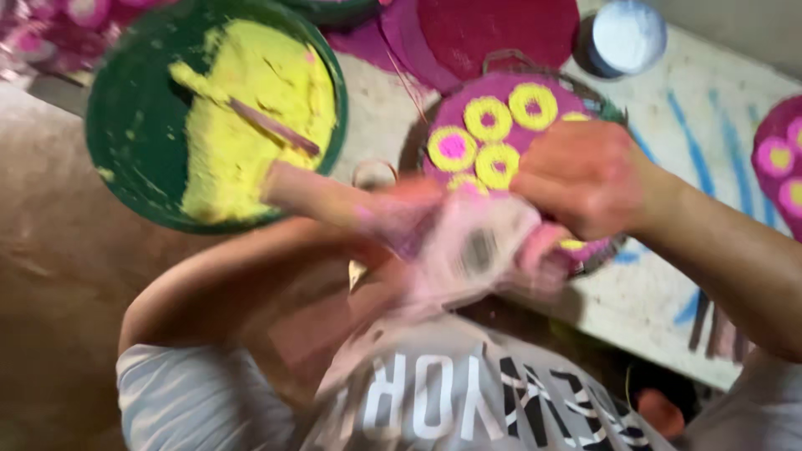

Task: The person uses a mold to press yellow paste into circular patterns onto a pink base, repeatedly refilling the mold from a bucket.

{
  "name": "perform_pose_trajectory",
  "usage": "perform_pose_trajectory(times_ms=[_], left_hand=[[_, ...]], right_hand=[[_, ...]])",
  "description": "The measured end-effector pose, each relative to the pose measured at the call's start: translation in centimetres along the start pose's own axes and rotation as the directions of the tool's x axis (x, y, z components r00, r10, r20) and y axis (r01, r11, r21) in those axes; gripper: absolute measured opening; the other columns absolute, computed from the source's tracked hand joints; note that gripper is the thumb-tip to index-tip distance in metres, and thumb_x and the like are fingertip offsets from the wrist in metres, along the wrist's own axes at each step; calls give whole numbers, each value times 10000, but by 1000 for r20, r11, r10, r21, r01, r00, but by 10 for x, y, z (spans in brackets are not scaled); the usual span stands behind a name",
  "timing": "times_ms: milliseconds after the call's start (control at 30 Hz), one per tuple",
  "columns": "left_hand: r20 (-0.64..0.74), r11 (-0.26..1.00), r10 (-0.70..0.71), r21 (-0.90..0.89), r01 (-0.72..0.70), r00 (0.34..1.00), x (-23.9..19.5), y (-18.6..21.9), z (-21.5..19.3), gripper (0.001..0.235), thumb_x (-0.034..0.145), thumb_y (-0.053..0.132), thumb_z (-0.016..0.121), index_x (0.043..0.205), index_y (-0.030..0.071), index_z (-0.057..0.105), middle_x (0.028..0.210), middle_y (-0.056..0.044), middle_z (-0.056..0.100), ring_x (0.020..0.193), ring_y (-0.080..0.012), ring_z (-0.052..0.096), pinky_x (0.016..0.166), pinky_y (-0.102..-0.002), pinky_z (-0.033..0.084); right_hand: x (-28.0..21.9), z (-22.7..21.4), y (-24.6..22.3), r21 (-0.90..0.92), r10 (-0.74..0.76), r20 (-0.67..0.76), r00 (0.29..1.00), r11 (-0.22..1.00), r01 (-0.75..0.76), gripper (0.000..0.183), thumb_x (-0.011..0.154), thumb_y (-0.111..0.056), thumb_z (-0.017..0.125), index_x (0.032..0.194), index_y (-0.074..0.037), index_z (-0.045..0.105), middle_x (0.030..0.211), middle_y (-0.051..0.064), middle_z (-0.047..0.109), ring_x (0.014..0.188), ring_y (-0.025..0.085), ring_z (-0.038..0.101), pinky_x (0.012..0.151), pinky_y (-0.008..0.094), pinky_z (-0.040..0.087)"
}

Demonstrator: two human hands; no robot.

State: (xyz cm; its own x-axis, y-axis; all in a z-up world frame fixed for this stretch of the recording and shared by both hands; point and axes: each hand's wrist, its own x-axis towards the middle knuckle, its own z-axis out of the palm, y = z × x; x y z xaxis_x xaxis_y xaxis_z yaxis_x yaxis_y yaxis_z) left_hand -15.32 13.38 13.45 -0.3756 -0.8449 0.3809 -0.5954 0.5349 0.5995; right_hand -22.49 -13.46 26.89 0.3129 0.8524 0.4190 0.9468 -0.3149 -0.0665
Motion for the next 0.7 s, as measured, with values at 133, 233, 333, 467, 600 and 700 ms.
perform_pose_trajectory(times_ms=[133,233,333,467,600,700], left_hand=[[-20,723,-496,-563,400,868,-37,73,-7,297,856,190,766,1091,9,740,1021,-138,735,1020,-226,717,970,-365,542],[-70,479,-700,-784,395,710,-64,128,-31,460,799,203,749,1213,7,704,987,-158,741,956,-230,694,878,-394,534],[-171,757,-644,-281,590,746,-71,131,-54,658,713,237,776,1334,88,617,870,-177,707,808,-333,657,694,-472,510],[-300,700,-686,-28,713,662,-151,140,-66,476,783,263,728,1221,92,656,852,-132,709,804,-347,682,652,-459,493],[-424,629,-771,-626,460,476,-272,103,-75,320,930,205,716,1151,-22,668,895,-179,670,770,-321,626,690,-452,488],[-430,544,-802,-813,208,414,-354,103,-101,443,953,258,689,1227,-90,683,1015,-172,681,862,-283,615,740,-436,490]], right_hand=[[39,10,20,295,-44,207,977,955,-19,603,885,-654,592,960,-57,637,753,101,585,696,312,626,598,430,478],[66,43,3,651,60,566,822,579,-491,519,1002,-548,551,859,-51,600,722,96,565,658,288,634,605,408,483],[98,67,3,783,15,443,896,480,-395,456,1089,-452,536,908,-34,551,776,111,566,730,329,624,657,414,481],[142,96,32,803,8,464,886,419,-425,414,1085,-417,534,946,-29,579,804,111,571,738,310,631,665,406,480],[170,94,70,729,82,319,944,616,-299,334,1020,-362,593,1003,-31,638,851,104,644,764,319,646,644,411,483],[202,77,126,190,68,80,994,978,-83,268,959,-350,662,992,-84,645,884,73,661,775,276,652,658,400,510]])
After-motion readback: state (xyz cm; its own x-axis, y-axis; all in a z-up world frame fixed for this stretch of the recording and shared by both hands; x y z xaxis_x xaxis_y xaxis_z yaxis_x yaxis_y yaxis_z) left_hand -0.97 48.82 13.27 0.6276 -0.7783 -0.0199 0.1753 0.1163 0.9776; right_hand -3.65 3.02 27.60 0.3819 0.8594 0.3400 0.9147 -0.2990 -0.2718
